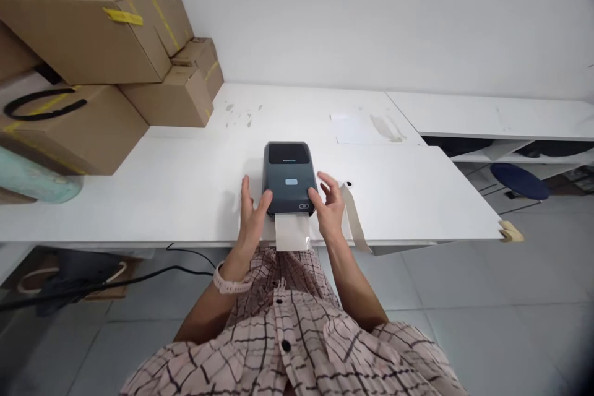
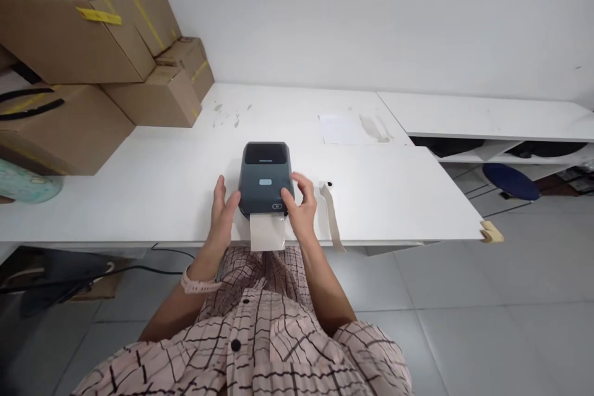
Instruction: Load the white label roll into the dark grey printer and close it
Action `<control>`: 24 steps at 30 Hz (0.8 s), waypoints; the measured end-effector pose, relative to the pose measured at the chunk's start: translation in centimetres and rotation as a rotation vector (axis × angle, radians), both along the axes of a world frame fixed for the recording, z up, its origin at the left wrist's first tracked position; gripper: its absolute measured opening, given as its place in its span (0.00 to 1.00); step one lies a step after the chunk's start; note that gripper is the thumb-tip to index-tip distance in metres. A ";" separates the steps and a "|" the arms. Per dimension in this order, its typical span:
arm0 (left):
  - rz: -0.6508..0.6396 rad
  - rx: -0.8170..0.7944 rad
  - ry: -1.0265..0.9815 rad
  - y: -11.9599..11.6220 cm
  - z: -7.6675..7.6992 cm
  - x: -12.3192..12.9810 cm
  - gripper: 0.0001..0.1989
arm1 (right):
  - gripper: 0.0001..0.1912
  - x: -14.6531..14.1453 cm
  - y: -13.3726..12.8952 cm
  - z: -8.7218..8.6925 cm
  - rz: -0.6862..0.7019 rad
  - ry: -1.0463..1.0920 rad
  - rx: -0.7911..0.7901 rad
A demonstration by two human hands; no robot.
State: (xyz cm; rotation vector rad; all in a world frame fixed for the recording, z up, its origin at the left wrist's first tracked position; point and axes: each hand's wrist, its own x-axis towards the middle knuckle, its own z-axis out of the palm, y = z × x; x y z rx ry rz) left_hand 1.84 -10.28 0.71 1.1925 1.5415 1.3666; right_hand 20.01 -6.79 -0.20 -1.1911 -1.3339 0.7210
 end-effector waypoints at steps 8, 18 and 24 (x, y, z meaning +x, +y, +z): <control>-0.196 -0.162 -0.280 1.5 -0.7 0.5 0.40 | 0.51 1.3 1.5 -2.6 0.390 0.337 -0.447; -0.104 -0.104 -0.149 2.0 -2.3 0.1 0.36 | 0.49 0.9 1.5 -3.7 0.308 0.295 -0.323; 0.221 -0.018 0.081 -3.8 -4.4 1.5 0.30 | 0.51 0.8 1.4 -3.6 0.297 0.309 -0.351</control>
